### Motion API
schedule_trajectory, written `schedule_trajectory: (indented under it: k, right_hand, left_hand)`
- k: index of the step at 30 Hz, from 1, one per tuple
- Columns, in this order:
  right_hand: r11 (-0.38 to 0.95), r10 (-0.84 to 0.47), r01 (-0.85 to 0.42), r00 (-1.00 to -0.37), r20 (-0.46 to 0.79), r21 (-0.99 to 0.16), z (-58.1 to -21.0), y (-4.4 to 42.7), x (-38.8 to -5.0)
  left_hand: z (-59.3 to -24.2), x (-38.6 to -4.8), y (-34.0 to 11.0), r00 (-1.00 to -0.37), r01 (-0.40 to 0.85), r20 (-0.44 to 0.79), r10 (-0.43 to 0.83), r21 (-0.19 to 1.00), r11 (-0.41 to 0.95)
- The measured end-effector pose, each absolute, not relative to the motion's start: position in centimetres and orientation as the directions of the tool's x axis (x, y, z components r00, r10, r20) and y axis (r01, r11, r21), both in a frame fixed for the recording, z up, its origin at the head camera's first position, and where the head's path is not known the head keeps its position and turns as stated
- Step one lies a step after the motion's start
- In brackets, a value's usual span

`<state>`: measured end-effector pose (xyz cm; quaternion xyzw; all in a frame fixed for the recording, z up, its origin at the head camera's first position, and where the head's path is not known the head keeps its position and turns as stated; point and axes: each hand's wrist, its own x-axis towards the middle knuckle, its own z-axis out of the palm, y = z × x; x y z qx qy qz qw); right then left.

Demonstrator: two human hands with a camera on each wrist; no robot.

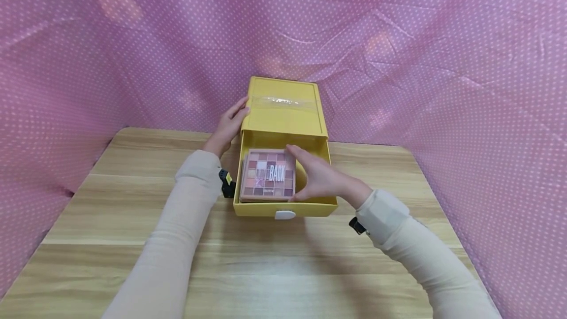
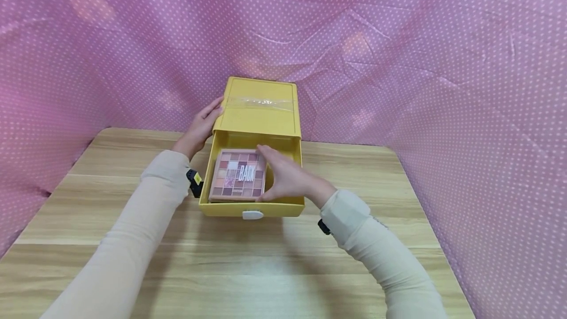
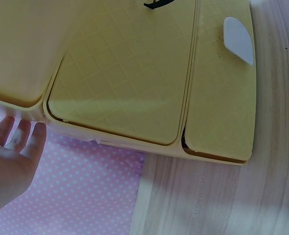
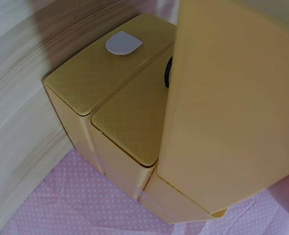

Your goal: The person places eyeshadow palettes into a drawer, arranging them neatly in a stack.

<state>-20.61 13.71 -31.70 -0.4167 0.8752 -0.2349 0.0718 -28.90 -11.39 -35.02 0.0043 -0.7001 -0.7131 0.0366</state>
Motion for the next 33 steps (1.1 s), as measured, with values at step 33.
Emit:
schedule_trajectory:
  k: [33]
  right_hand:
    - [0.240,-0.633,-0.764,-0.591,0.500,-0.599,-29.6,14.4,-16.6]
  left_hand:
    - [-35.3,-28.9,-11.4,-0.995,0.078,0.076,-0.068,0.997,-0.018]
